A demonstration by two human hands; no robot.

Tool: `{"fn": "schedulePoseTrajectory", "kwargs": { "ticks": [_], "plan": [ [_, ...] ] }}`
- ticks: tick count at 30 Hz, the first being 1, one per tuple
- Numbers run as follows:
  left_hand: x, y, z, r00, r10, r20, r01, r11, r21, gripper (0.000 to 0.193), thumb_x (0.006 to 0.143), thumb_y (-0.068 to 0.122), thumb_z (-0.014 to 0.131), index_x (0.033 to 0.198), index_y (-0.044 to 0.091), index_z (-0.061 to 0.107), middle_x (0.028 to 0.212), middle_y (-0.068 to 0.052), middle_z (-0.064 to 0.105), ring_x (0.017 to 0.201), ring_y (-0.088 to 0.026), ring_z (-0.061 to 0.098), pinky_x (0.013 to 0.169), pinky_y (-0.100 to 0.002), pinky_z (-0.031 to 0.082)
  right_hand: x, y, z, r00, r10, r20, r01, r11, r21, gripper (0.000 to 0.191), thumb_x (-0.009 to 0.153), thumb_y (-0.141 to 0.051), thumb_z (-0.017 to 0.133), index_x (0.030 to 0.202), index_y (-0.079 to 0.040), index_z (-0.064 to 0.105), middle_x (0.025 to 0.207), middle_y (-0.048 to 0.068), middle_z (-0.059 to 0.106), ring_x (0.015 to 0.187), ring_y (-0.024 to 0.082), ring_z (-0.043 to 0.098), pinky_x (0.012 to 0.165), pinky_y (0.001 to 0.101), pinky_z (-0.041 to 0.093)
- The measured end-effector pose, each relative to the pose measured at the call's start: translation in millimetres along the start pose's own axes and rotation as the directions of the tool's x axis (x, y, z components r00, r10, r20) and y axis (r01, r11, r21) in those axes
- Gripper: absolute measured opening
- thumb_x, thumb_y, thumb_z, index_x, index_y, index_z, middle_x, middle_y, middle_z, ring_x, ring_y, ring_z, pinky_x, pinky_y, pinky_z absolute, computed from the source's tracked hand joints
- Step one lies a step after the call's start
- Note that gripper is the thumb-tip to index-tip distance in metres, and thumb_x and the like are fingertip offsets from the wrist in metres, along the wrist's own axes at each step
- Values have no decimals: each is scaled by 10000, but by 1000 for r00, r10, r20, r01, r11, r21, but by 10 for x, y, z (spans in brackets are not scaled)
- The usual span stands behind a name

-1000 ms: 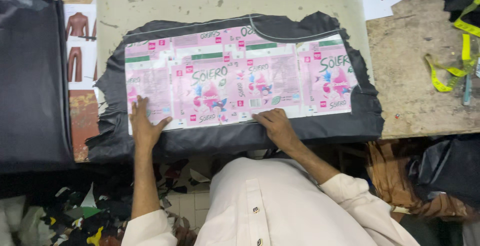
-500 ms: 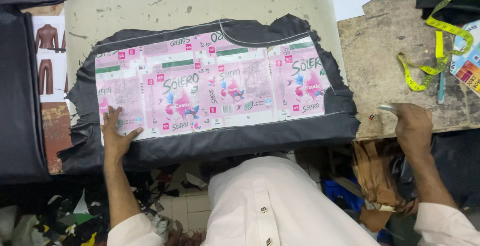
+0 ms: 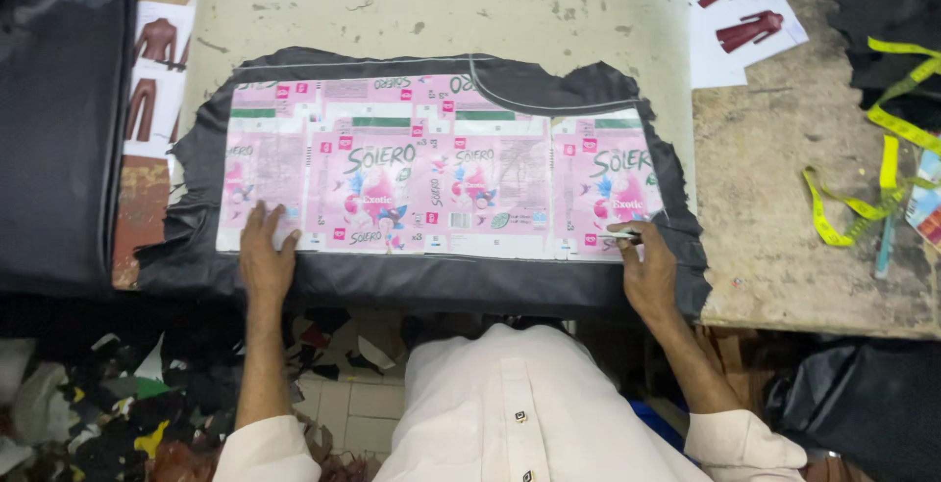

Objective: The person places paper patterns on a black fabric, traces the outline with chalk, and cuts the fabric along the marked lines using a rotary cutter. The person then removes the cut piece and scrap fabric from the table.

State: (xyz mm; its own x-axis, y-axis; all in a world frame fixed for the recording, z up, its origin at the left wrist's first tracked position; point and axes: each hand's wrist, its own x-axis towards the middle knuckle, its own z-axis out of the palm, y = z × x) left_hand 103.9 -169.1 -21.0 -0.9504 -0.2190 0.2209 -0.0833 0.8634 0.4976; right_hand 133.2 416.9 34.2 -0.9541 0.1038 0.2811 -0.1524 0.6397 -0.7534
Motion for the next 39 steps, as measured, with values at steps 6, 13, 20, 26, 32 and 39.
{"fn": "schedulePoseTrajectory", "kwargs": {
  "ticks": [6, 13, 20, 26, 32, 39],
  "plan": [
    [-336, 104, -45, 985, -13, -171, 40, 986, 159, 681, 918, 426, 765, 1455, 47, 589, 1600, -272, 414, 1497, -422, 375, 1214, -577, 282, 486, -259, 327, 935, -100, 341, 54, 988, 142, 173, 1003, -38, 593, 1175, -50, 586, 1049, 117, 759, 936, 237, 758, 835, 369, 593],
    [-396, 38, -115, 973, -35, -227, 72, 985, 159, 727, 900, 487, 739, 1461, 55, 572, 1595, -247, 405, 1472, -412, 374, 1205, -583, 278, 804, -576, 810, 838, -111, 534, 123, 992, 13, 231, 996, -105, 600, 1219, -48, 582, 1056, 169, 747, 990, 280, 737, 840, 402, 566],
    [-391, 16, -208, 962, -27, -273, 79, 980, 181, 697, 946, 502, 686, 1463, 56, 547, 1567, -226, 423, 1465, -380, 397, 1212, -599, 266, 995, -1146, 1530, 784, -124, 608, 95, 992, 79, 226, 995, -91, 588, 1219, -59, 578, 1045, 149, 758, 925, 259, 762, 813, 370, 586],
    [-382, -46, -307, 961, -33, -273, 94, 973, 212, 694, 931, 516, 654, 1450, 67, 550, 1564, -220, 423, 1456, -368, 392, 1202, -611, 229, 1138, -1702, 2150, 731, -232, 642, 166, 973, 161, 179, 1006, -65, 568, 1184, -40, 566, 1070, 117, 770, 884, 228, 767, 780, 354, 589],
    [-392, -196, -278, 957, -14, -289, 58, 988, 144, 698, 952, 510, 646, 1454, 38, 539, 1573, -264, 409, 1479, -386, 379, 1225, -568, 243, 1268, -2342, 2982, 629, -427, 650, 374, 899, 228, 174, 996, -37, 602, 1169, -40, 610, 1044, 131, 739, 901, 234, 753, 786, 359, 589],
    [-381, -342, -487, 971, 93, -222, -64, 989, 135, 787, 948, 560, 641, 1444, -38, 519, 1506, -355, 430, 1459, -471, 370, 1238, -555, 294, 1290, -3244, 4475, 202, -845, 495, 666, 489, 563, 385, 792, 66, 675, 1155, -63, 673, 1137, 147, 705, 1048, 353, 692, 893, 411, 562]
  ]
}}
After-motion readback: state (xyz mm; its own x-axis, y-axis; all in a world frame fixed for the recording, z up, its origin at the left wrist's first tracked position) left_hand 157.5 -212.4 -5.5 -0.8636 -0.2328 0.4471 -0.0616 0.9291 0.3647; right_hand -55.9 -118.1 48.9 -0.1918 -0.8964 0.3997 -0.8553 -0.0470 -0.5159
